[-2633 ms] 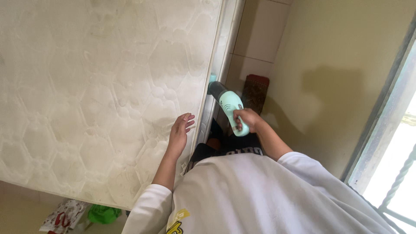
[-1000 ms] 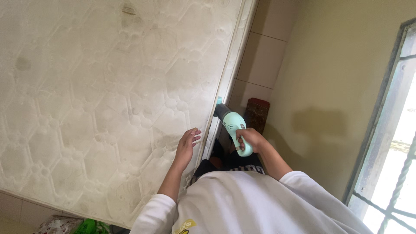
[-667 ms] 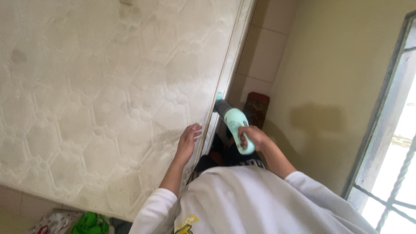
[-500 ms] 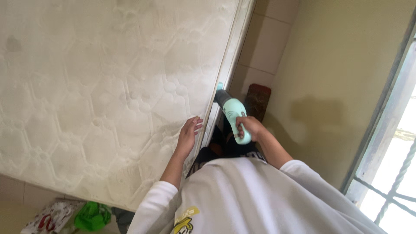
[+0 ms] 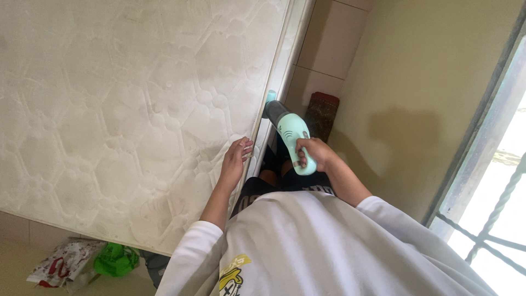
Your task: The person vacuums the edge of a mattress using a handheld vacuum, then turns the vacuum over and continues cleaning the same edge area.
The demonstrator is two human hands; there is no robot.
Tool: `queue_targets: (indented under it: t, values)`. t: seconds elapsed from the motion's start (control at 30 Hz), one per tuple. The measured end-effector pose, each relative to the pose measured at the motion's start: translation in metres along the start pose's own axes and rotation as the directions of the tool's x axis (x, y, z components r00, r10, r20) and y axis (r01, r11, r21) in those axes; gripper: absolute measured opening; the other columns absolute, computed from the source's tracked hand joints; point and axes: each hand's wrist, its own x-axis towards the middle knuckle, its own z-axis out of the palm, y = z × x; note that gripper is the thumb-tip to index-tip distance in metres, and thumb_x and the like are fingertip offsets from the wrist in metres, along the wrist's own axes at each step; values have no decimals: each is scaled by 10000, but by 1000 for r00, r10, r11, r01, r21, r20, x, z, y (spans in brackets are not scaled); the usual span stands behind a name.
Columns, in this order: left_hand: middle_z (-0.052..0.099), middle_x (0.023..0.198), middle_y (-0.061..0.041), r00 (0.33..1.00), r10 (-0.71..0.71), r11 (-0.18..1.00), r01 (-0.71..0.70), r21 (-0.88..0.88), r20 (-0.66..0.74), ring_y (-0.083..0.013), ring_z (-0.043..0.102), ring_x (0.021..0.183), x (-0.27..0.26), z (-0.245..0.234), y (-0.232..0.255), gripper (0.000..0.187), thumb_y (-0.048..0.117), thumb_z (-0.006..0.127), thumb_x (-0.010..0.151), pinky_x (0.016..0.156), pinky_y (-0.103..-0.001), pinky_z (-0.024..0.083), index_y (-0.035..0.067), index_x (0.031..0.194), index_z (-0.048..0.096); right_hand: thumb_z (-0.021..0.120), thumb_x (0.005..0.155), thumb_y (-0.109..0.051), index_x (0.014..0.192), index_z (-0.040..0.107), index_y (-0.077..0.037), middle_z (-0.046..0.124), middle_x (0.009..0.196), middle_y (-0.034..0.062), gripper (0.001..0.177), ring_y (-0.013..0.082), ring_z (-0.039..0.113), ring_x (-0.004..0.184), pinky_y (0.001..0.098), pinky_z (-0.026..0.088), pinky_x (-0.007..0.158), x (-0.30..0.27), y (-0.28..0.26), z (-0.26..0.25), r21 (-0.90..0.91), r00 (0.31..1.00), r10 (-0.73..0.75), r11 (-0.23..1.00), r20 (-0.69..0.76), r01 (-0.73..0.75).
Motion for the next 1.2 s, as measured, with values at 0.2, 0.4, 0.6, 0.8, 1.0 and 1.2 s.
queue_targets:
  t: [0.2,0.4,0.6,0.8,1.0,1.2]
  values:
    - [674,1348,-109,1000,-2,999,2,-42,-15,-233,641,1242,-1,8,0,568,460,411,1037,1034,-373,468,49,1397,564,557,876,-68,807,524,-29,481,575,29,86,150,477,441,377,576,556,-4,-1,-9,34,996,-9,999,85,6]
    - [673,1347,-117,1000,-15,999,14,-32,-24,-236,633,1235,2,11,-8,578,463,406,1041,1027,-387,476,27,1386,562,564,876,-65,815,537,-44,476,592,29,69,145,458,451,372,530,524,-13,4,-23,110,988,40,992,147,-57]
    - [664,1354,-136,1000,2,995,-3,-101,-4,-243,633,1222,4,17,-17,557,444,427,1051,1041,-381,477,23,1394,550,572,855,-72,792,510,-59,484,581,22,89,147,458,445,359,477,464,-1,1,-9,142,989,62,986,132,-81]
    - [656,1367,-129,998,-43,992,37,-119,-45,-234,621,1239,2,22,-15,563,450,410,1048,1052,-377,455,37,1408,542,575,885,-61,819,546,-55,494,605,31,72,143,476,469,353,458,473,-18,1,-15,131,990,32,990,139,-50]
    - [642,1381,-134,998,-37,992,29,-119,-60,-257,609,1266,-4,28,-12,581,461,394,1043,1082,-398,435,35,1413,535,551,886,-56,802,495,-35,479,580,33,103,155,463,446,371,567,546,-9,-7,-14,128,987,44,990,153,-64]
    - [644,1379,-120,996,-62,998,61,-24,-60,-252,612,1280,-11,29,-15,570,459,339,1057,1081,-394,448,51,1406,530,560,898,-70,858,560,-54,491,615,16,43,134,477,476,343,457,484,-9,-2,-20,105,987,22,994,158,-39]
